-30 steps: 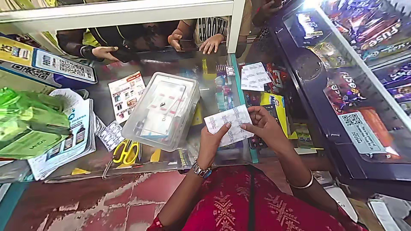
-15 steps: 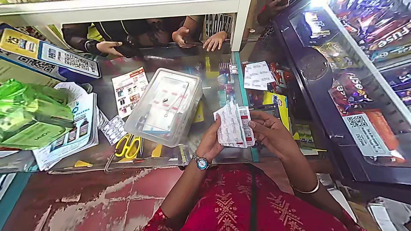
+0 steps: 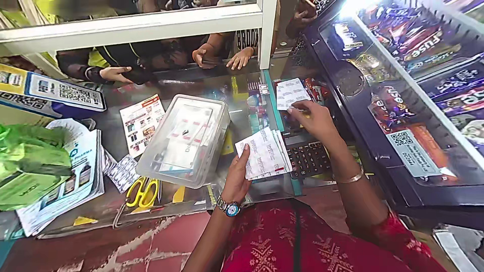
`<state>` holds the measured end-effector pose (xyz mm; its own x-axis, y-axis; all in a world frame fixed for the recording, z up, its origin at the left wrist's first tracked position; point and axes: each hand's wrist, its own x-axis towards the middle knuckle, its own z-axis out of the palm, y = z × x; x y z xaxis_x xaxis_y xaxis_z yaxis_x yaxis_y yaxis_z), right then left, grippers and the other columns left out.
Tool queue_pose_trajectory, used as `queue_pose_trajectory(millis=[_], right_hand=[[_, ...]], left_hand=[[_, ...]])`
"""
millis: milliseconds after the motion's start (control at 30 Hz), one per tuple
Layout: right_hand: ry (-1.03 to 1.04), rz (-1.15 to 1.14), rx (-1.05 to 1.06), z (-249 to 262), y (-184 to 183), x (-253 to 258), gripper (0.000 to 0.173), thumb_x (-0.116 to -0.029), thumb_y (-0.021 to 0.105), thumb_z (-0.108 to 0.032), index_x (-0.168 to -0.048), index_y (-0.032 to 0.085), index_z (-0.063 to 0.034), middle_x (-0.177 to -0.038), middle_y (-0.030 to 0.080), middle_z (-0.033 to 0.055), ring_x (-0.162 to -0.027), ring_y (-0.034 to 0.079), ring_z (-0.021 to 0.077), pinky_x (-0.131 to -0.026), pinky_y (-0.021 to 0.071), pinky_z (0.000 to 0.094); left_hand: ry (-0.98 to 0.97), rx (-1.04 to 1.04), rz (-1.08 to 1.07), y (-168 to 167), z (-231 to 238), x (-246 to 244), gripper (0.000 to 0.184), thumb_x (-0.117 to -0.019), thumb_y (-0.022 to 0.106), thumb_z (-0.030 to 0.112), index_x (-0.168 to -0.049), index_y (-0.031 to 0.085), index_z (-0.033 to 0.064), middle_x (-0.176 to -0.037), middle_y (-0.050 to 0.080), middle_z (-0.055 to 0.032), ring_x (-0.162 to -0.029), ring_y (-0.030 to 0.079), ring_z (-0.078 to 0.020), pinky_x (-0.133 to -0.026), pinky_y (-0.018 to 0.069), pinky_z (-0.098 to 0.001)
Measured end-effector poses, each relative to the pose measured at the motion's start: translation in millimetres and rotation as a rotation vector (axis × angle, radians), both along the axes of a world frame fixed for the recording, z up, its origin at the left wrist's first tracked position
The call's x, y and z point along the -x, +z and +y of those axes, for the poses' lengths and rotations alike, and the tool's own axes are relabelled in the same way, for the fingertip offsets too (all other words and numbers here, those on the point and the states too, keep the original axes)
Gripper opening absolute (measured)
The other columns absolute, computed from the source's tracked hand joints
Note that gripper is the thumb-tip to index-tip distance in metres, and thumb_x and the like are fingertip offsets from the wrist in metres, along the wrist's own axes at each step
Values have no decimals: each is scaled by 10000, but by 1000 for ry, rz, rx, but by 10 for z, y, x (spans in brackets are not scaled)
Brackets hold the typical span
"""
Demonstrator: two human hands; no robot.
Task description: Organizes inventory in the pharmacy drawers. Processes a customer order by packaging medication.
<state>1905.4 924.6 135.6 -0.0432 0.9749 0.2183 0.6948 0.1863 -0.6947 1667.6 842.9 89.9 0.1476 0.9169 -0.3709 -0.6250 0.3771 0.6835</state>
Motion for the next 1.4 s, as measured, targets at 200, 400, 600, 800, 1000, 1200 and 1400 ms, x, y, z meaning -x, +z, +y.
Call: queue_pose_trajectory(millis=[200, 400, 600, 800, 1000, 1200, 1400], right_hand=[[-60, -439, 328, 864, -259, -145, 1034, -838, 778, -571, -1627, 278, -129, -1602, 246, 363, -1482, 233, 554, -1159, 221, 723], [-102, -654, 360, 846, -158, 210, 555, -1073, 498, -401, -1435, 521, 19, -1291, 603, 318, -1281, 540, 486, -996, 480, 603], [-95, -687, 457, 776, -80, 395, 771, -1004, 539, -577, -1412, 507, 76, -1287, 602, 330, -1275, 545, 485, -1001, 473, 603], [-121, -754, 539, 789, -125, 689, 519, -1100, 317, -136, -1579, 251, 54, -1300, 566, 370, -1224, 562, 526, -987, 476, 605], [-79, -697, 377, 666, 83, 503, 259, -1029, 521, -67, -1235, 623, 52, -1113, 676, 295, -1065, 657, 486, -851, 518, 633], [62, 691, 65, -306, 385, 133, 241, -997, 591, -58, -1218, 592, 38, -1020, 740, 84, -927, 729, 132, -872, 610, 311], [163, 654, 351, -716, -86, 400, 435, -1034, 565, -123, -1409, 451, 65, -1232, 642, 107, -1027, 674, 54, -901, 571, 227]], left_hand=[[16, -88, 72, -61, -60, 6, 363, -1126, 326, 260, -1287, 561, 35, -1020, 760, -89, -887, 762, -168, -772, 654, -350], [70, -25, 1, -97, -49, 45, 370, -1125, 331, 306, -1294, 562, 71, -1031, 755, -67, -896, 756, -149, -760, 650, -335], [86, -36, -25, -117, -56, 104, 367, -1122, 340, 288, -1306, 561, 59, -1062, 747, -91, -931, 751, -168, -789, 646, -354], [97, -26, -59, -123, -79, 127, 372, -1124, 333, 282, -1292, 577, 57, -1058, 750, -101, -918, 755, -171, -765, 649, -349], [110, -23, -31, -154, -120, 139, 366, -1122, 348, 271, -1278, 585, 39, -1041, 752, -112, -904, 758, -174, -766, 649, -347], [176, -106, 169, -201, -71, 142, 296, -1113, 391, 189, -1178, 613, 3, -919, 768, -92, -798, 765, -163, -717, 655, -330], [166, -280, 338, -179, -73, 62, 390, -1124, 252, 249, -1213, 559, 26, -951, 747, 17, -868, 736, -65, -791, 633, -273]])
